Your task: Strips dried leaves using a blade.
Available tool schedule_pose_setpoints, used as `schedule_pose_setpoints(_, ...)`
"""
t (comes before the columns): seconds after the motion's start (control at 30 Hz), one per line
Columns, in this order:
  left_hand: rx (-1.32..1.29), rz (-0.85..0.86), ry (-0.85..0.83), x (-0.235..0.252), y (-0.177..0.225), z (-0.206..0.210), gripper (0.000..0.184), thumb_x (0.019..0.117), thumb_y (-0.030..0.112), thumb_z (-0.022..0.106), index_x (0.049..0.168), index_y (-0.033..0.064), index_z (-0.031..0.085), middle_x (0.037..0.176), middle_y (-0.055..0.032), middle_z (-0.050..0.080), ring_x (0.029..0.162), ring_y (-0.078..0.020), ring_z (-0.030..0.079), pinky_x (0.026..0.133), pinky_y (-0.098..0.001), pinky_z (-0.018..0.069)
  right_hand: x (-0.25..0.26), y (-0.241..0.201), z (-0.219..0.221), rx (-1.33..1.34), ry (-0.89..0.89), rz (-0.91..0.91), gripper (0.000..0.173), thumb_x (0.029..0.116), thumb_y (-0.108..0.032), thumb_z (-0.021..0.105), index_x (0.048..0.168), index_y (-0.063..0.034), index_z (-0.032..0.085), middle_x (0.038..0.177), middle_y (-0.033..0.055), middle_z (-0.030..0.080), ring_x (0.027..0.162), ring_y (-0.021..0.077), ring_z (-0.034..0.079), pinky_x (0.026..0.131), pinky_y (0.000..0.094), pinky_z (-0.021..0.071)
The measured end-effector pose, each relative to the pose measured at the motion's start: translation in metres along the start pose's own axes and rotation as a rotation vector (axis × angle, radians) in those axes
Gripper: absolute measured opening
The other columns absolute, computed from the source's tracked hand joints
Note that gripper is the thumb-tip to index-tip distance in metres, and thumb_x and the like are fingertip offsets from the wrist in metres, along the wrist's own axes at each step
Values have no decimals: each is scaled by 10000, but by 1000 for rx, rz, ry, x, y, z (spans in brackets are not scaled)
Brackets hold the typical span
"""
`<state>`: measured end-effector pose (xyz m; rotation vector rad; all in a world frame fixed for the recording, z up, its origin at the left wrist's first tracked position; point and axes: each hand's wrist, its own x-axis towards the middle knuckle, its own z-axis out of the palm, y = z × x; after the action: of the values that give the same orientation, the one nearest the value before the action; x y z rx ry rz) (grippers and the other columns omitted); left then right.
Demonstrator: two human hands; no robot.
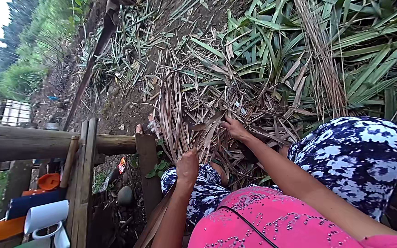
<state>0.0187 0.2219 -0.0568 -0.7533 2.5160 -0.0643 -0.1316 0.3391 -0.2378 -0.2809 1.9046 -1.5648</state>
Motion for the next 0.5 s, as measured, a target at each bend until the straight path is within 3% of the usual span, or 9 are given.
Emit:
schedule_pose_setpoints(0.1, -24, -31, 3, -6, -14, -5, 361, 1117, 233, 413, 1273, 74, 697, 1204, -198, 720, 1155, -380, 686, 984, -564, 519, 10, 12, -18, 45, 97, 57, 553, 1118, -279, 423, 1603, -35, 315, 1554, 233, 454, 1450, 383, 428, 1195, 574, 297)
schedule_pose_setpoints(0.17, -36, -70, 11, -7, -26, -8, 352, 1113, 222, 416, 1239, 57, 700, 1192, -209, 718, 1156, -384, 684, 983, -565, 518, 13, 20, -32, 28, 208, 144, 547, 1119, -280, 420, 1604, -49, 321, 1514, 258, 489, 1420, 417, 453, 1167, 605, 320)
schedule_pose_setpoints(0.27, -149, -115, -19, 3, -45, -9, 363, 1109, 214, 424, 1345, 73, 661, 1234, -202, 705, 1181, -362, 672, 1028, -552, 499, 10, 14, -40, -68, 312, 224, 551, 1124, -292, 403, 1615, -67, 298, 1440, 298, 538, 1355, 471, 505, 1114, 646, 365)
schedule_pose_setpoints(0.33, -257, -92, -37, 18, -56, 0, 368, 1099, 194, 432, 1372, 65, 642, 1144, -187, 726, 1072, -332, 704, 984, -525, 529, -2, -6, -25, -10, 219, 116, 561, 1124, -304, 406, 1628, -95, 278, 1509, 254, 496, 1388, 438, 483, 1138, 632, 351)
schedule_pose_setpoints(0.4, -323, -69, -45, 30, -54, 8, 333, 1088, 179, 443, 1268, 31, 681, 1015, -167, 734, 935, -302, 712, 911, -498, 549, -30, -28, 4, 88, 61, -28, 569, 1110, -359, 439, 1633, -181, 301, 1485, 212, 531, 1271, 420, 571, 1028, 638, 445)
schedule_pose_setpoints(0.5, -379, -26, -65, 43, -39, 14, 307, 1083, 169, 456, 1196, 19, 698, 916, -141, 723, 802, -260, 700, 818, -461, 571, -47, -42, 42, 168, -233, -94, 575, 1098, -311, 489, 1630, -186, 311, 1487, 165, 544, 1207, 322, 613, 1009, 533, 479)
